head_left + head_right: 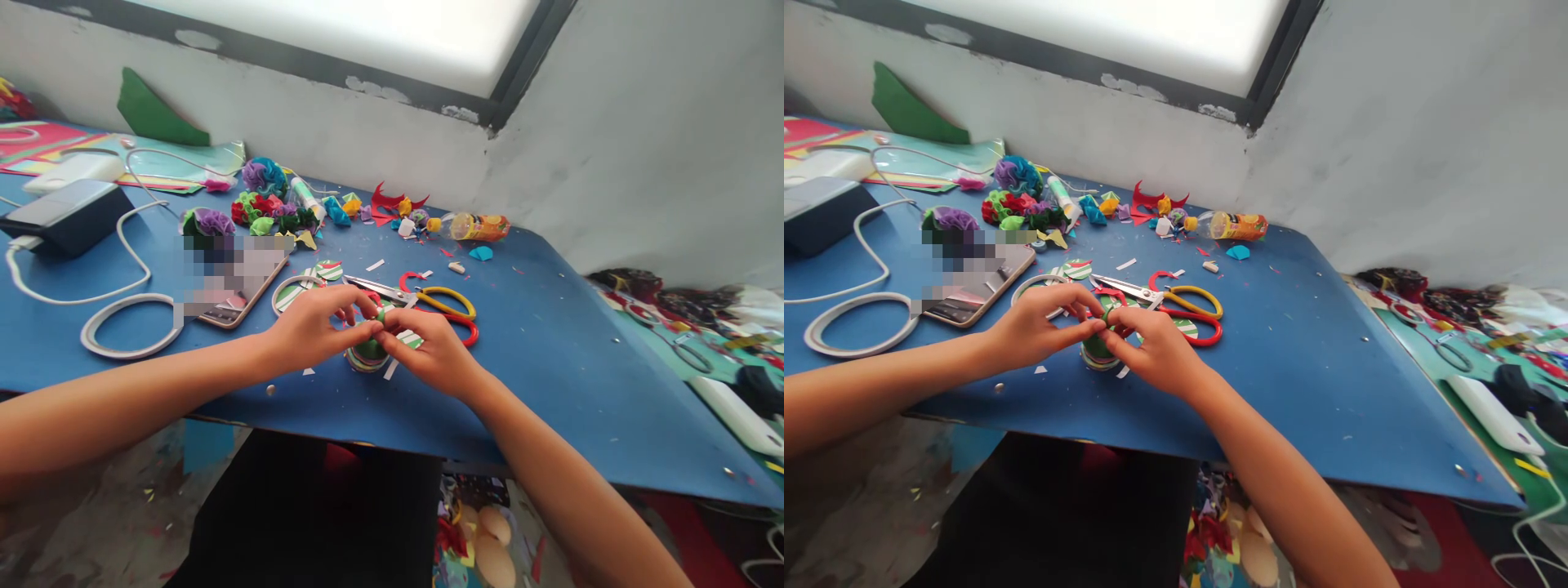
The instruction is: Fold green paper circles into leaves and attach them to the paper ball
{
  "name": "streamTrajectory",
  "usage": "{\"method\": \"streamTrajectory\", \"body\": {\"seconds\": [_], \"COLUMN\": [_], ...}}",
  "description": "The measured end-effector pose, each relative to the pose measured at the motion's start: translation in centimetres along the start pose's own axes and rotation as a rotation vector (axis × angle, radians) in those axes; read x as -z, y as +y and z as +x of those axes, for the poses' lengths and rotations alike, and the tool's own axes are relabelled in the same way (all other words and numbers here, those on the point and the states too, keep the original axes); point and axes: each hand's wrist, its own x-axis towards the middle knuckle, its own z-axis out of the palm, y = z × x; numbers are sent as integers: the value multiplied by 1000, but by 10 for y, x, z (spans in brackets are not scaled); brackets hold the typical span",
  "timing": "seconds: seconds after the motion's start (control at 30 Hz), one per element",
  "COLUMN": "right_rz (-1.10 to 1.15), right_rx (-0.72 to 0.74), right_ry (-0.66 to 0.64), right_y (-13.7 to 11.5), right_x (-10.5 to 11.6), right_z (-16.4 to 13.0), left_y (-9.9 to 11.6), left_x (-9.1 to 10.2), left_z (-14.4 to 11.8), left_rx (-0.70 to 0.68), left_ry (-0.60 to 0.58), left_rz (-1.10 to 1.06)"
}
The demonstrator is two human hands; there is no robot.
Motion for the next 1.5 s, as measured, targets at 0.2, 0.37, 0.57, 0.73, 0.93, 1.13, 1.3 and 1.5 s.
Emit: {"method": "streamTrajectory", "body": {"seconds": [0.2,0.37,0.57,0.73,0.93,1.13,1.3,1.5], "right_rz": [26,42,41,-123,-299,-272,-218,-224], "right_rx": [-14,-16,-6,77,227,246,226,112], "right_ry": [-5,-8,-11,30,123,143,94,38], "right_y": [3,4,3,7,3,-1,3,7], "right_x": [0,0,0,0,5,8,8,11], "right_z": [0,0,1,-1,-4,-5,-4,-2], "left_y": [0,0,0,-2,-1,-4,-5,-6], "left_x": [0,-1,0,0,1,-1,-3,-3], "left_z": [0,0,-1,-1,0,0,1,1], "left_rx": [-17,-25,-39,-62,-73,-95,-105,-71], "left_ry": [6,-5,-25,-31,-24,-107,-120,-91], "left_rz": [10,14,39,66,64,97,125,118]}}
